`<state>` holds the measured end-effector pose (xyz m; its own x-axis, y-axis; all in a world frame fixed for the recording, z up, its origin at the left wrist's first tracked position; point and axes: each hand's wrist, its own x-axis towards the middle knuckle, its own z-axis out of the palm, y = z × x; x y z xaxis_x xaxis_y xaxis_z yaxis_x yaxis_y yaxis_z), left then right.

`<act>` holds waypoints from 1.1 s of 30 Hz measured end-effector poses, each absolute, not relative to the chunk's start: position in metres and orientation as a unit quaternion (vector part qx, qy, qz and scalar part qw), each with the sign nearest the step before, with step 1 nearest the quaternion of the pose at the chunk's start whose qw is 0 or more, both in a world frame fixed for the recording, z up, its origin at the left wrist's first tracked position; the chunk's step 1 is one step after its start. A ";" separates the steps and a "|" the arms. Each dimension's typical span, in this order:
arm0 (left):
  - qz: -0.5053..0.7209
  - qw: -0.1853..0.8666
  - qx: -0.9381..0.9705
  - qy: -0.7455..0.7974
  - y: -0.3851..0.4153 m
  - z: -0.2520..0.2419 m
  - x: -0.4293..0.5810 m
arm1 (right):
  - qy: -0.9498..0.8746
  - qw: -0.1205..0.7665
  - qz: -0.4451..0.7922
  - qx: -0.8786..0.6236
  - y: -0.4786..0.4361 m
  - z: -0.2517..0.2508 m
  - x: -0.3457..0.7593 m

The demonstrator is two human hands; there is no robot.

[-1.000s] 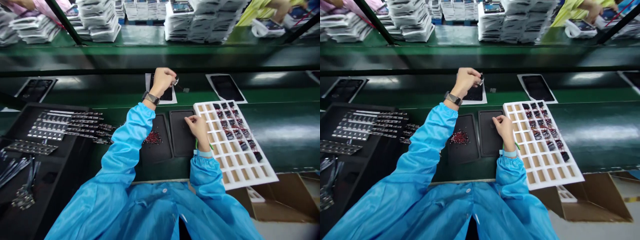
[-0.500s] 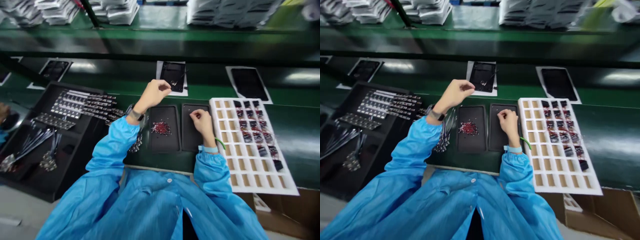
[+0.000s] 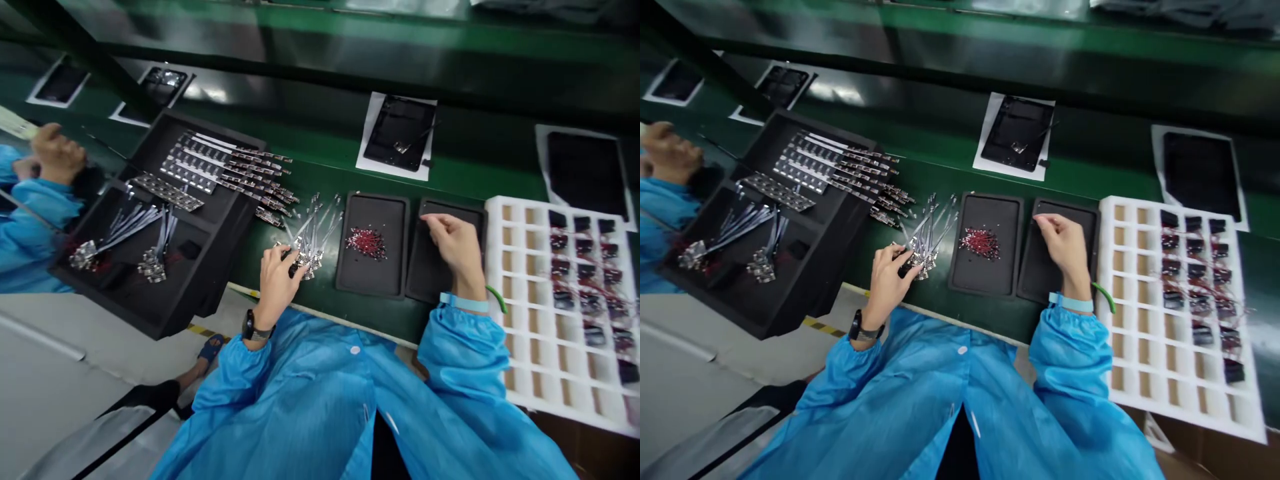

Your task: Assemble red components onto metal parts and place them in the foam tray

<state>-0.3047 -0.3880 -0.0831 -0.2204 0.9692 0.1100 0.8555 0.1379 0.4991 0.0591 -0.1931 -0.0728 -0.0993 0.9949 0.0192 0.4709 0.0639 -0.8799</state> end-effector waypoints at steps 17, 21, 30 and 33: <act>0.538 0.355 0.459 0.612 -0.365 -0.015 -0.293 | -0.587 0.376 0.476 -0.536 -0.209 -0.071 0.059; 0.548 0.404 0.461 0.570 -0.331 -0.001 -0.280 | -0.552 0.379 0.489 -0.559 -0.210 -0.066 0.056; 0.510 0.547 0.457 0.481 -0.274 -0.012 -0.231 | -0.536 0.332 0.522 -0.574 -0.221 -0.054 0.068; 0.490 0.594 0.443 0.458 -0.267 -0.020 -0.216 | -0.559 0.301 0.503 -0.586 -0.224 -0.051 0.071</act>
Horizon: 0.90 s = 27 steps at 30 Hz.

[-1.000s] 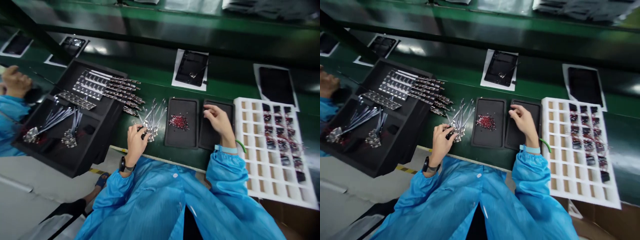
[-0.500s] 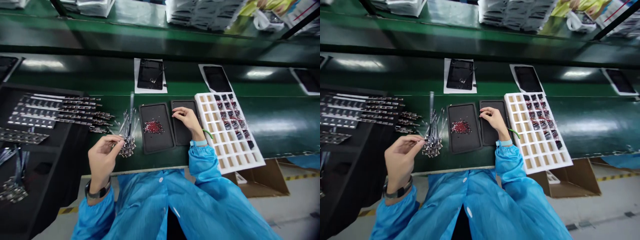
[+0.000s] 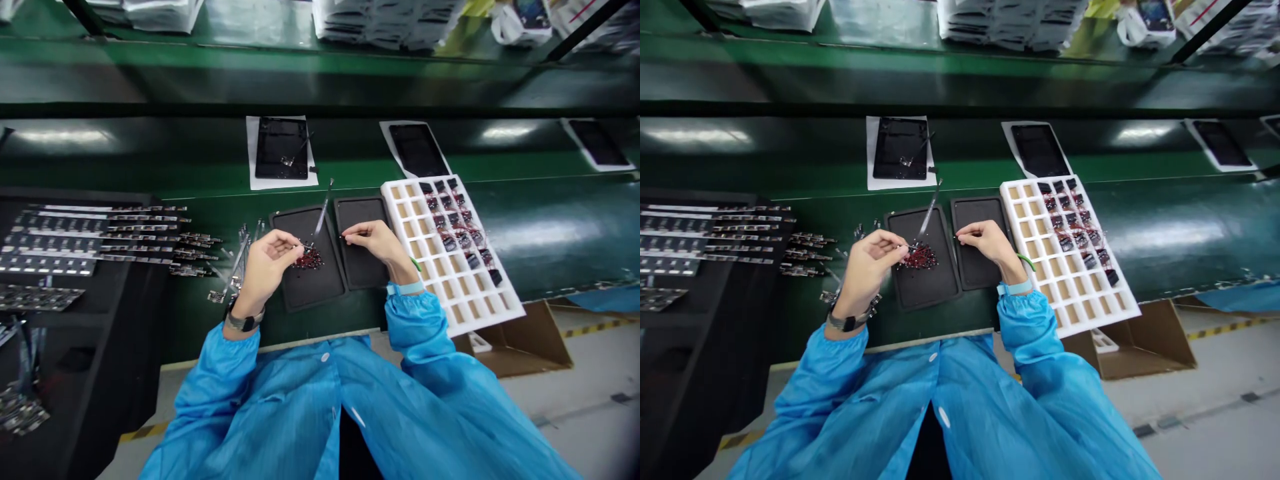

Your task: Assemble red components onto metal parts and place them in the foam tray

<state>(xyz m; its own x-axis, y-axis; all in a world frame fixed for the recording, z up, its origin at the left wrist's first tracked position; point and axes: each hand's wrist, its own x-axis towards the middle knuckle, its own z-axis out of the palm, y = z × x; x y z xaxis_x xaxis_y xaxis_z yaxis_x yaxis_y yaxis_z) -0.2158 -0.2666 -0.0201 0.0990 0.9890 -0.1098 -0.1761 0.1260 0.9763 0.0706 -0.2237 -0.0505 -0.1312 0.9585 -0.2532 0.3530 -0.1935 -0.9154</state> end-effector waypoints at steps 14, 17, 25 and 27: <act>0.456 0.643 0.429 0.442 -0.265 -0.044 -0.187 | -0.690 0.132 0.332 -0.629 -0.240 -0.031 0.077; 0.452 0.644 0.431 0.442 -0.265 -0.046 -0.188 | -0.696 0.105 0.308 -0.640 -0.244 -0.032 0.085; 0.447 0.655 0.426 0.435 -0.267 -0.049 -0.188 | -0.692 0.114 0.398 -0.591 -0.256 -0.018 0.093; 0.444 0.666 0.419 0.427 -0.268 -0.049 -0.186 | -0.694 0.133 0.421 -0.569 -0.258 -0.013 0.087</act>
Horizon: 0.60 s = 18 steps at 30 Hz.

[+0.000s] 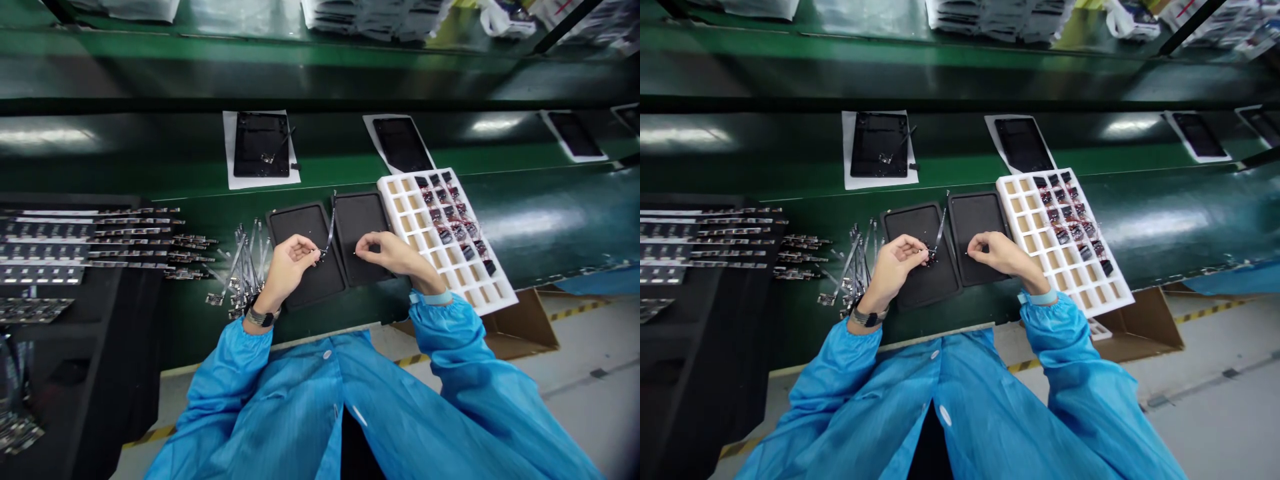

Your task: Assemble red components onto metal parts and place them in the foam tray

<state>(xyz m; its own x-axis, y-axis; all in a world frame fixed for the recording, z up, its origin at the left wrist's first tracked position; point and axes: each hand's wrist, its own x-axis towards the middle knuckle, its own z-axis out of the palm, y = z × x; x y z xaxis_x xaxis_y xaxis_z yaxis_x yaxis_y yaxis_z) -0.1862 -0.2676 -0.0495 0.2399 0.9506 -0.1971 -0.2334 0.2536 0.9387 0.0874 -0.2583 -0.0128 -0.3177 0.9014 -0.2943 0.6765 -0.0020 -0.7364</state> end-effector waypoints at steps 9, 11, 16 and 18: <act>0.472 0.708 0.331 0.407 -0.267 -0.052 -0.180 | -0.651 0.251 0.519 -0.494 -0.259 -0.016 0.040; 0.475 0.710 0.318 0.410 -0.266 -0.053 -0.180 | -0.647 0.270 0.518 -0.490 -0.259 -0.020 0.029; 0.482 0.706 0.300 0.424 -0.266 -0.051 -0.183 | -0.639 0.290 0.513 -0.495 -0.259 -0.023 0.012; 0.484 0.707 0.292 0.425 -0.266 -0.051 -0.184 | -0.641 0.295 0.507 -0.496 -0.259 -0.023 0.010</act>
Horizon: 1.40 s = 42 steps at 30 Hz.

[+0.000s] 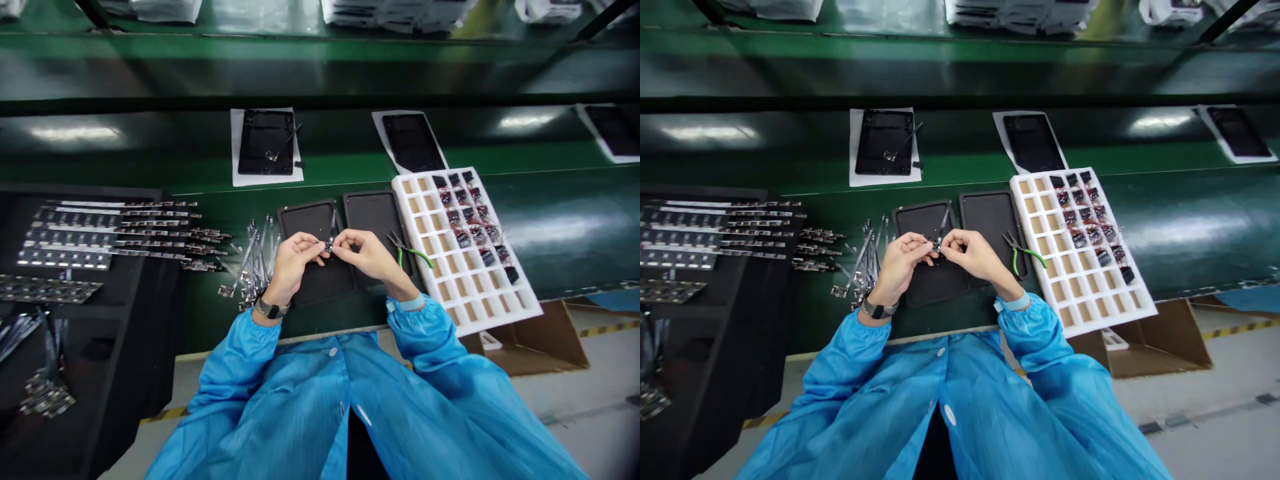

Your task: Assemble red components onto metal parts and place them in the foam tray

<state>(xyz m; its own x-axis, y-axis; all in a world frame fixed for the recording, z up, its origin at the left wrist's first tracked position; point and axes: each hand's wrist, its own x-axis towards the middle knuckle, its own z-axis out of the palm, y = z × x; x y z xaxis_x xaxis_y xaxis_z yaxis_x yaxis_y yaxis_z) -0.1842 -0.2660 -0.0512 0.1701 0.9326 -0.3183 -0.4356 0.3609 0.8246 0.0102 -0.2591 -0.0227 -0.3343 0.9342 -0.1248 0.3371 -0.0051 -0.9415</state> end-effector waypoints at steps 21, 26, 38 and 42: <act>0.490 0.660 0.352 0.448 -0.268 -0.049 -0.187 | -0.639 0.272 0.504 -0.514 -0.259 -0.022 0.011; 0.444 0.711 0.333 0.431 -0.265 -0.046 -0.193 | -0.633 0.269 0.536 -0.489 -0.258 -0.022 0.019; 0.420 0.735 0.329 0.418 -0.266 -0.043 -0.197 | -0.621 0.280 0.556 -0.477 -0.261 -0.021 0.019; 0.421 0.730 0.340 0.417 -0.266 -0.046 -0.199 | -0.623 0.276 0.555 -0.477 -0.261 -0.018 0.015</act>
